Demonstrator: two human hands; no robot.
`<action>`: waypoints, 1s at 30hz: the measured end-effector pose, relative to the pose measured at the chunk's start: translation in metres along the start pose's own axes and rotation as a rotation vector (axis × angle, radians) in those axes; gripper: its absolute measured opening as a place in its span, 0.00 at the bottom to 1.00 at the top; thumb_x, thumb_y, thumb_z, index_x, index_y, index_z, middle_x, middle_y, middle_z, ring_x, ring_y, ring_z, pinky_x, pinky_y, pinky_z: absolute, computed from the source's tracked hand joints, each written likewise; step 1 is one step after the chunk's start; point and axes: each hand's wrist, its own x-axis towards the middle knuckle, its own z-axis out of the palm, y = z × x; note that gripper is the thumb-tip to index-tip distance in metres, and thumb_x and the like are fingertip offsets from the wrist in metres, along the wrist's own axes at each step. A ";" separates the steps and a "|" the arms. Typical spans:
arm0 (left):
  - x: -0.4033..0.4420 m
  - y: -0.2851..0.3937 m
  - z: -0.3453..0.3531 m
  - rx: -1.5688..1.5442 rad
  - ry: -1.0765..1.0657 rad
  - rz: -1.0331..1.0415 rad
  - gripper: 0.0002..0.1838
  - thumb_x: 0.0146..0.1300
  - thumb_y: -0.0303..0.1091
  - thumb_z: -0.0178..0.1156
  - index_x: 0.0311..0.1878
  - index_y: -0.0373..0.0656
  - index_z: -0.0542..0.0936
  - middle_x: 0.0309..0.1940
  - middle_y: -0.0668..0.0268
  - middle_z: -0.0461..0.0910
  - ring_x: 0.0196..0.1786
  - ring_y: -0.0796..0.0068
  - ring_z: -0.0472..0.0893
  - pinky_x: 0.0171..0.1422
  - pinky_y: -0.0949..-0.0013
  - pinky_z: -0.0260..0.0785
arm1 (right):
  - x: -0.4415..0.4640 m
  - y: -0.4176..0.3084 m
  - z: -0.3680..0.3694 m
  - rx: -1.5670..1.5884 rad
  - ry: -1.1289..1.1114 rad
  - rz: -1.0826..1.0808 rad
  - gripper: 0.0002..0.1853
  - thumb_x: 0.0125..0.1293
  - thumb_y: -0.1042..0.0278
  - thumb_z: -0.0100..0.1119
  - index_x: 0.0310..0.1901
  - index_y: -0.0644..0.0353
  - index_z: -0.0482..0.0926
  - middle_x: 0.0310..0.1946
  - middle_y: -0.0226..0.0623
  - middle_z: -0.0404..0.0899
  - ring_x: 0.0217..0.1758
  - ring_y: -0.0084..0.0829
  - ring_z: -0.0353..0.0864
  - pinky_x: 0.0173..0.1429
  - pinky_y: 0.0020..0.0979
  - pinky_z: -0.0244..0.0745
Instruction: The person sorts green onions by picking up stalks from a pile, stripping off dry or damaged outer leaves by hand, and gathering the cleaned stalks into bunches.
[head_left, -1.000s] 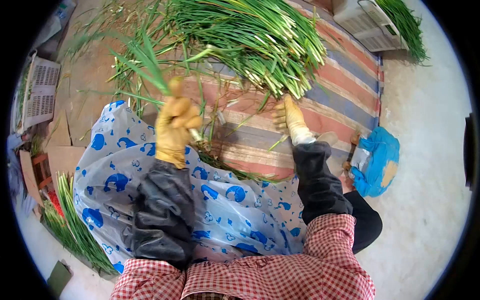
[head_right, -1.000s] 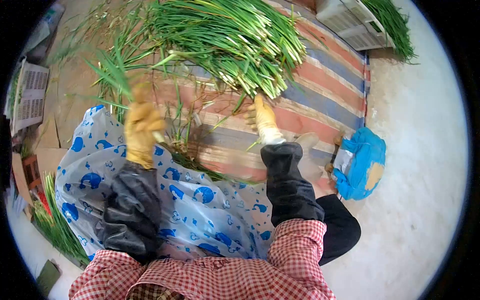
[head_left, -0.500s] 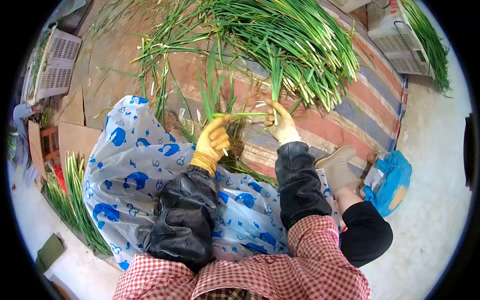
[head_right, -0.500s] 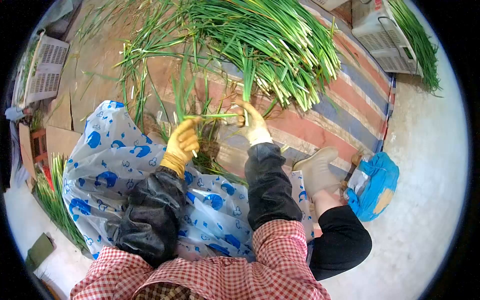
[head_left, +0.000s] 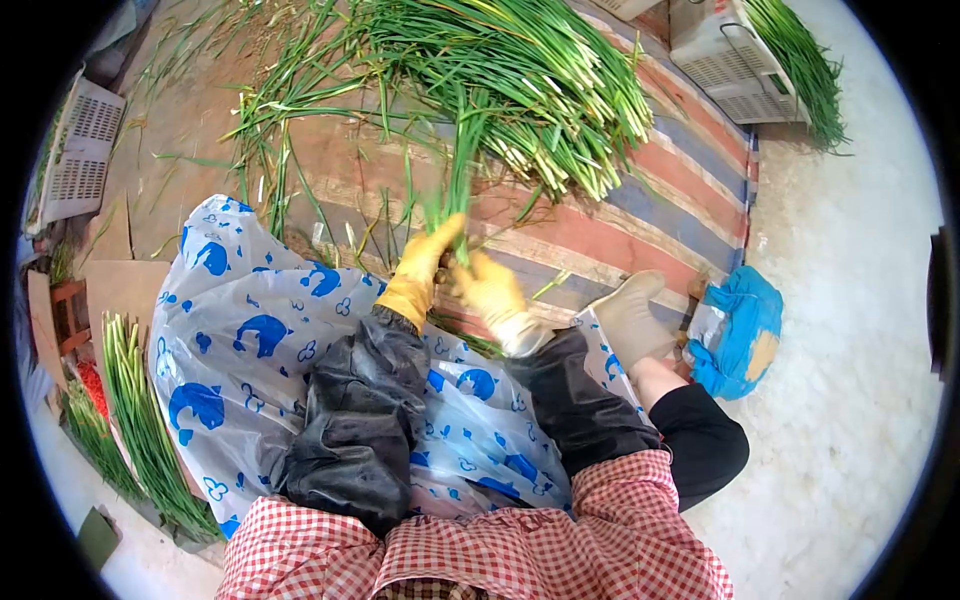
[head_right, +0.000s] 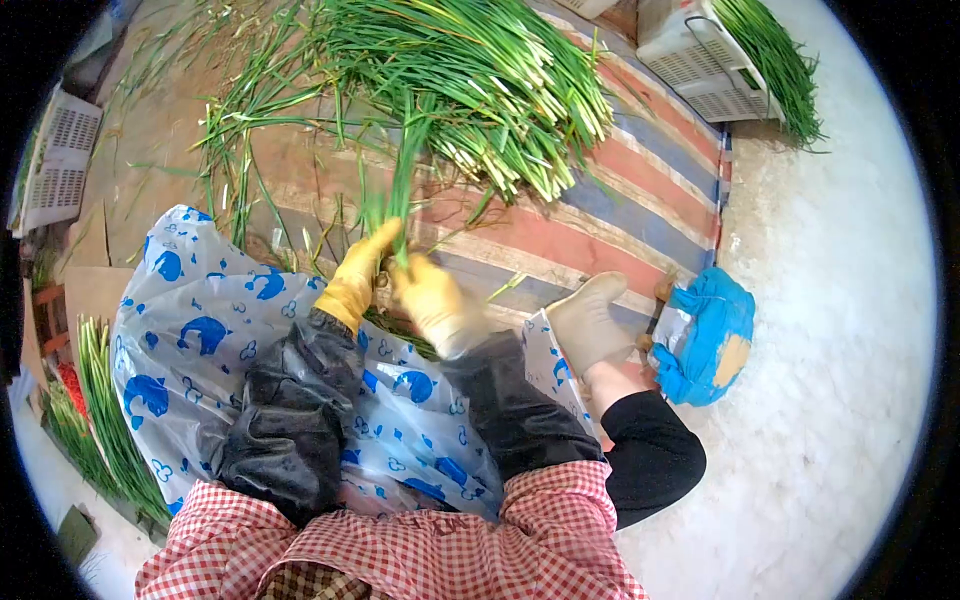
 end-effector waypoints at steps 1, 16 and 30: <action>-0.002 0.001 0.006 0.010 0.035 0.018 0.21 0.55 0.47 0.65 0.43 0.39 0.76 0.32 0.65 0.79 0.25 0.76 0.74 0.23 0.74 0.63 | -0.015 -0.015 0.003 -0.160 0.069 -0.125 0.10 0.65 0.64 0.52 0.42 0.60 0.74 0.25 0.41 0.77 0.28 0.33 0.78 0.32 0.33 0.72; -0.013 0.006 -0.009 -0.859 0.010 -0.022 0.07 0.57 0.38 0.63 0.33 0.49 0.75 0.30 0.69 0.82 0.16 0.84 0.69 0.14 0.80 0.57 | 0.121 0.010 -0.131 -0.881 0.430 0.109 0.25 0.58 0.41 0.50 0.38 0.58 0.79 0.34 0.51 0.80 0.41 0.50 0.79 0.46 0.47 0.71; -0.011 -0.024 0.010 -0.589 -0.227 -0.200 0.18 0.68 0.42 0.46 0.54 0.40 0.69 0.42 0.56 0.80 0.36 0.62 0.80 0.42 0.58 0.77 | -0.034 0.029 -0.029 -0.390 -0.322 -0.221 0.12 0.60 0.57 0.55 0.32 0.57 0.80 0.22 0.33 0.78 0.26 0.33 0.79 0.33 0.34 0.74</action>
